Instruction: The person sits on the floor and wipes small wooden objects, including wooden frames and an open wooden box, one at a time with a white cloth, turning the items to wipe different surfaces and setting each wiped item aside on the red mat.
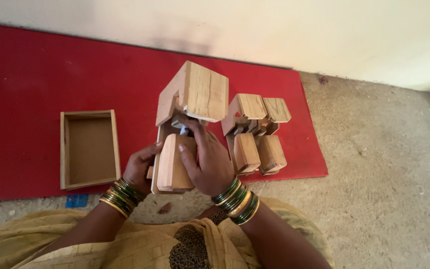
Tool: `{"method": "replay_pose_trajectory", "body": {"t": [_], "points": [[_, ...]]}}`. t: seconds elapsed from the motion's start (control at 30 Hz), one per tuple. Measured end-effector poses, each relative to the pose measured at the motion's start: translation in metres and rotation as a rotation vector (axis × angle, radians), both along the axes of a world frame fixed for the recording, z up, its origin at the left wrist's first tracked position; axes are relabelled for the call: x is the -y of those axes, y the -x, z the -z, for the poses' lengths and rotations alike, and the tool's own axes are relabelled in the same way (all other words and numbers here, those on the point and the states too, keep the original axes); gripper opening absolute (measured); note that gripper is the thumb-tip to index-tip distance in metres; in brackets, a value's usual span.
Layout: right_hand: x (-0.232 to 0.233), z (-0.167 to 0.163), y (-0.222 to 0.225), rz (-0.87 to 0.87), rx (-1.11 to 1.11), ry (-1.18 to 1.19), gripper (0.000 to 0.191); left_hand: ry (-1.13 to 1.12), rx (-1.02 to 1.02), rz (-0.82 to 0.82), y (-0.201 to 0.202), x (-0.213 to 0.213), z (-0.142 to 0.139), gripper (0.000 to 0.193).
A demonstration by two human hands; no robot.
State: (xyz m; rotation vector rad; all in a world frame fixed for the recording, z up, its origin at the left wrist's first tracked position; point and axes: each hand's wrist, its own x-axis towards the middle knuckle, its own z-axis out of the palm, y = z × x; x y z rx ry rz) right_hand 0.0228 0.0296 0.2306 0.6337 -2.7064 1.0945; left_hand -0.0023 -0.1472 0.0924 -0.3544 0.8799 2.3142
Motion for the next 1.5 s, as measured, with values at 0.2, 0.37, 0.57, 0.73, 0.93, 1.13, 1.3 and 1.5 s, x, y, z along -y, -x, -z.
{"method": "replay_pose_trajectory", "body": {"t": [0.2, 0.37, 0.57, 0.73, 0.93, 1.13, 1.3, 1.5], "points": [[0.003, 0.006, -0.002, 0.0, -0.022, -0.052, 0.045, -0.116, -0.078, 0.018, 0.003, 0.008, 0.002, 0.058], [-0.005, 0.008, 0.01, -0.056, 0.021, 0.04, 0.035, -0.079, -0.092, -0.013, 0.003, 0.008, 0.005, 0.05], [0.0, 0.006, 0.008, -0.006, 0.031, 0.084, 0.037, 0.038, -0.024, -0.022, 0.0, 0.004, 0.005, 0.052], [-0.006, 0.016, 0.016, 0.19, 0.23, -0.284, 0.042, 0.004, -0.073, -0.016, 0.001, 0.0, 0.001, 0.057], [-0.02, 0.04, 0.027, -0.011, 0.284, 0.336, 0.045, 0.009, -0.19, 0.032, 0.0, -0.005, 0.001, 0.066], [-0.016, 0.03, 0.016, -0.224, 0.123, 0.475, 0.035, -0.127, -0.047, -0.042, 0.006, 0.007, -0.001, 0.071], [-0.011, 0.017, 0.019, -0.06, -0.014, 0.241, 0.053, -0.447, -0.263, 0.018, 0.005, 0.012, -0.004, 0.069], [-0.009, 0.031, 0.024, -0.033, -0.086, 0.047, 0.037, -0.334, -0.094, -0.044, 0.005, 0.014, -0.001, 0.068]]}}
